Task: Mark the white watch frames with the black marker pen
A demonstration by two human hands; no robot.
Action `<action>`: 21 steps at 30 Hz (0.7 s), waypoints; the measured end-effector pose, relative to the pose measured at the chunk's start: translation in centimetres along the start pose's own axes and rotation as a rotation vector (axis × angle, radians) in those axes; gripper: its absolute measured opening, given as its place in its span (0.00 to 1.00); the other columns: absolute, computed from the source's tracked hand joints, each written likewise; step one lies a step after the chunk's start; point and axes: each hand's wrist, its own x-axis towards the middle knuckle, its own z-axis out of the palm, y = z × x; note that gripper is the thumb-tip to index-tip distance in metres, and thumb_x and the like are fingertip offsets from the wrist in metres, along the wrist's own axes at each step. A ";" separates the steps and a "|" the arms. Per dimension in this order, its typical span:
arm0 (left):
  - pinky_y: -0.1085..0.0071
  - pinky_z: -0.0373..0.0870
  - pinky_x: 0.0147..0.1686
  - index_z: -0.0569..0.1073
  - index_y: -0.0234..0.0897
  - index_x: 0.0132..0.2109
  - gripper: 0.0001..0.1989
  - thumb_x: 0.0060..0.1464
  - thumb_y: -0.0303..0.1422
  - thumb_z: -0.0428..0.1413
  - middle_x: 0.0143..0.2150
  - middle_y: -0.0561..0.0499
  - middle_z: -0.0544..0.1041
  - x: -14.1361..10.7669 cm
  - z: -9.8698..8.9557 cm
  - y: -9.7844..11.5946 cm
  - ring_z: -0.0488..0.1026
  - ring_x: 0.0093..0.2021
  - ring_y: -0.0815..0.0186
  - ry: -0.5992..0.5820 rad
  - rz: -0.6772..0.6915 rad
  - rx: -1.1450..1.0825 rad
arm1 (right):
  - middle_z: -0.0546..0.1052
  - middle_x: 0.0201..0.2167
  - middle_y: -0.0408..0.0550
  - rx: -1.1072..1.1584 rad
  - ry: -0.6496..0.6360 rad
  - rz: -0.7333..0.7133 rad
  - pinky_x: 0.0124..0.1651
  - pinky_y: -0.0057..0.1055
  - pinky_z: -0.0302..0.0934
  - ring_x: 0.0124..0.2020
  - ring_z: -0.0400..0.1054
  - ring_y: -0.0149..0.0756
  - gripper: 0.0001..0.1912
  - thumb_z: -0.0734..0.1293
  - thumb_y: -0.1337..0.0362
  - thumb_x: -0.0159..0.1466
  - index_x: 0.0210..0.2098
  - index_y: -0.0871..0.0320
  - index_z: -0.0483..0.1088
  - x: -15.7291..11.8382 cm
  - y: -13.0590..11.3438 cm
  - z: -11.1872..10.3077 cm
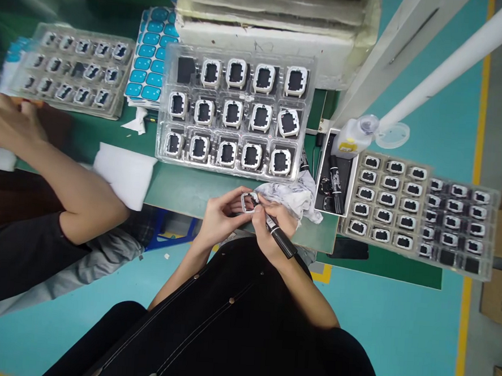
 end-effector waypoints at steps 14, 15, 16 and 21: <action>0.64 0.89 0.61 0.85 0.38 0.63 0.19 0.67 0.35 0.70 0.53 0.47 0.91 -0.5 0.1 -0.3 0.91 0.52 0.57 0.051 0.102 0.169 | 0.90 0.45 0.48 -0.072 -0.019 -0.054 0.47 0.43 0.87 0.44 0.90 0.47 0.04 0.74 0.66 0.77 0.45 0.51 0.78 0.2 -0.2 0.1; 0.64 0.89 0.61 0.86 0.38 0.63 0.19 0.67 0.35 0.70 0.54 0.47 0.91 -0.5 0.1 -0.3 0.91 0.52 0.56 0.052 0.104 0.178 | 0.90 0.45 0.48 -0.076 -0.017 -0.051 0.47 0.44 0.88 0.44 0.90 0.47 0.04 0.74 0.66 0.77 0.44 0.51 0.78 0.2 -0.2 0.1; 0.63 0.89 0.61 0.86 0.38 0.63 0.19 0.67 0.35 0.70 0.54 0.47 0.91 -0.5 0.1 -0.4 0.91 0.52 0.56 0.052 0.104 0.186 | 0.90 0.45 0.48 -0.077 -0.015 -0.047 0.47 0.44 0.88 0.44 0.90 0.47 0.04 0.74 0.65 0.77 0.44 0.50 0.78 0.2 -0.2 0.1; 0.65 0.89 0.59 0.86 0.39 0.62 0.19 0.67 0.36 0.70 0.53 0.48 0.91 -0.5 0.0 -0.5 0.91 0.50 0.58 0.053 0.113 0.185 | 0.91 0.45 0.47 -0.045 -0.008 -0.040 0.48 0.44 0.88 0.44 0.90 0.47 0.04 0.74 0.66 0.76 0.44 0.50 0.79 0.1 -0.1 0.1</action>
